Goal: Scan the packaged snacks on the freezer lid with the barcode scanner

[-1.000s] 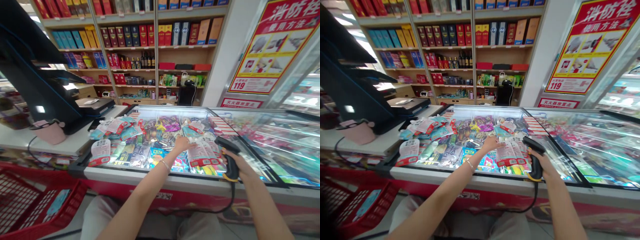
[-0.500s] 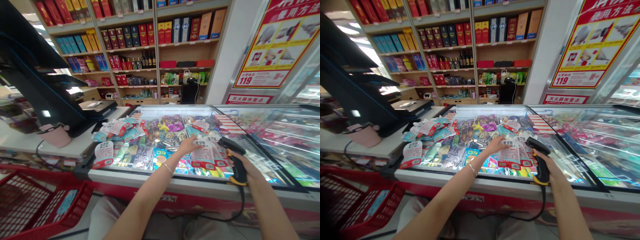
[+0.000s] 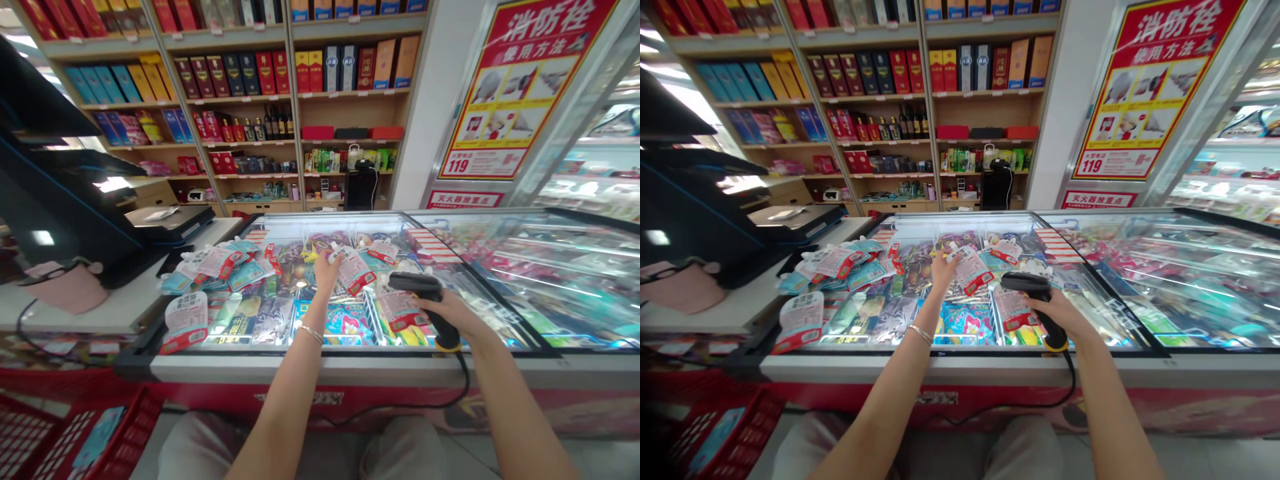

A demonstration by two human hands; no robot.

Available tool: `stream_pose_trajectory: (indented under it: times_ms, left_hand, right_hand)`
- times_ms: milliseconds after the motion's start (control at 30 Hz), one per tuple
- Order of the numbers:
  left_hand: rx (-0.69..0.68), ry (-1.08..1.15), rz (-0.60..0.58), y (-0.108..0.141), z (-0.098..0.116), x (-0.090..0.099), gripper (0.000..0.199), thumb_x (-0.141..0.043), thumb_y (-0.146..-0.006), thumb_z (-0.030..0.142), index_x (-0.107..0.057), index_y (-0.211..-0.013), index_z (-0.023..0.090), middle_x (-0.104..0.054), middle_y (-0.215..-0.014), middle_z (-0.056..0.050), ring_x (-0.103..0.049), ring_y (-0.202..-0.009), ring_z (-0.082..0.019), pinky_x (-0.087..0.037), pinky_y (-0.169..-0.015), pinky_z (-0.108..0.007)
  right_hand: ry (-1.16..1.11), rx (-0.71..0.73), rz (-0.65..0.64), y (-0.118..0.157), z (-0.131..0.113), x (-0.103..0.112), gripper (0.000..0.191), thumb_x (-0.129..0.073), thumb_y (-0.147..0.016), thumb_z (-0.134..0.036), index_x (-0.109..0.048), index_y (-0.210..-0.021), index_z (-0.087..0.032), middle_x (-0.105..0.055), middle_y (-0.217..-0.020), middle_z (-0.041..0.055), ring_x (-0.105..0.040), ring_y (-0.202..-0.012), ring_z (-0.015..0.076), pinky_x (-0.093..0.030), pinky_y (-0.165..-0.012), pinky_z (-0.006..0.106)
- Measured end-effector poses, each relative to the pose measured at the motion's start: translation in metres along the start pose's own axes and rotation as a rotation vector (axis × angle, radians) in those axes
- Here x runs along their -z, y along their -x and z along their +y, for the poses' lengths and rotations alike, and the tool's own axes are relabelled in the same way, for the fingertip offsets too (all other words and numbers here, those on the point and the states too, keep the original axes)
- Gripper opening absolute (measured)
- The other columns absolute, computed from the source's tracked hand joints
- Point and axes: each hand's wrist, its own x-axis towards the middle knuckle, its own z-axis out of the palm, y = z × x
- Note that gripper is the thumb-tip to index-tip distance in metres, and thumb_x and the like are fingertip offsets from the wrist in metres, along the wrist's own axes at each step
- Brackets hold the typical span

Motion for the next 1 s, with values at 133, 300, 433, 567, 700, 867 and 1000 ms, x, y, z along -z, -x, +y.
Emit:
stream_pose_trajectory:
  times_ms: [133, 300, 433, 567, 700, 867, 1000]
  left_hand:
    - [0.024, 0.017, 0.046, -0.003, -0.003, 0.005, 0.026, -0.063, -0.074, 0.041, -0.061, -0.09, 0.02, -0.065, -0.08, -0.003, -0.061, -0.079, -0.018, -0.043, -0.074, -0.028]
    - [0.027, 0.023, 0.038, -0.002, -0.004, 0.002, 0.027, -0.064, -0.073, 0.041, -0.06, -0.09, 0.02, -0.065, -0.079, -0.002, -0.061, -0.079, -0.019, -0.043, -0.073, -0.028]
    - [0.012, 0.019, 0.038, 0.001, 0.004, 0.005, 0.024, -0.064, -0.074, 0.038, -0.059, -0.088, 0.02, -0.064, -0.076, -0.002, -0.06, -0.077, -0.018, -0.042, -0.072, -0.027]
    - [-0.021, -0.017, 0.112, -0.006, 0.014, 0.039, 0.021, -0.062, -0.077, 0.037, -0.057, -0.089, 0.021, -0.064, -0.077, -0.002, -0.06, -0.076, -0.017, -0.042, -0.072, -0.027]
    - [-0.047, -0.115, 0.285, -0.025, 0.008, 0.112, 0.023, -0.058, -0.08, 0.04, -0.055, -0.092, 0.022, -0.064, -0.078, -0.002, -0.06, -0.076, -0.019, -0.042, -0.073, -0.028]
    - [0.041, -0.179, 0.585, -0.052, -0.028, 0.213, 0.028, -0.055, -0.081, 0.04, -0.049, -0.101, 0.021, -0.063, -0.081, -0.003, -0.061, -0.079, -0.021, -0.043, -0.077, -0.031]
    - [0.119, -0.183, 0.71, -0.075, -0.053, 0.261, 0.032, -0.05, -0.085, 0.034, -0.043, -0.113, 0.018, -0.064, -0.093, -0.008, -0.061, -0.089, -0.023, -0.044, -0.082, -0.034]
  right_hand:
    - [0.051, -0.01, 0.018, -0.004, 0.0, -0.007, 0.036, -0.076, -0.061, -0.039, -0.066, -0.086, -0.013, -0.055, -0.047, -0.0028, -0.049, -0.042, 0.0113, -0.041, -0.043, 0.024]
    - [0.06, -0.012, 0.05, -0.002, -0.001, -0.011, 0.033, -0.075, -0.062, -0.037, -0.067, -0.083, -0.014, -0.054, -0.046, -0.0033, -0.048, -0.041, 0.0112, -0.041, -0.042, 0.024]
    - [-0.017, -0.024, 0.078, 0.0, -0.009, -0.016, 0.039, -0.078, -0.059, -0.036, -0.066, -0.088, -0.013, -0.054, -0.047, -0.0026, -0.049, -0.041, 0.0114, -0.042, -0.04, 0.023]
    - [-0.206, 0.024, 0.105, -0.006, -0.023, -0.037, 0.045, -0.083, -0.054, -0.035, -0.066, -0.089, -0.013, -0.061, -0.061, 0.0015, -0.049, -0.044, 0.0098, -0.041, -0.037, 0.021]
    - [-0.382, 0.052, -0.029, -0.021, -0.037, -0.08, 0.039, -0.083, -0.055, -0.033, -0.066, -0.086, -0.016, -0.061, -0.068, 0.0017, -0.047, -0.045, 0.0085, -0.039, -0.035, 0.021]
    - [-0.491, 0.052, -0.221, -0.045, -0.054, -0.149, 0.03, -0.081, -0.06, -0.028, -0.065, -0.082, -0.015, -0.061, -0.073, 0.0017, -0.048, -0.047, 0.0071, -0.042, -0.038, 0.019]
    - [-0.527, 0.009, -0.277, -0.061, -0.068, -0.2, 0.023, -0.079, -0.061, -0.023, -0.064, -0.077, -0.016, -0.062, -0.069, 0.0022, -0.048, -0.046, 0.0079, -0.042, -0.037, 0.019]
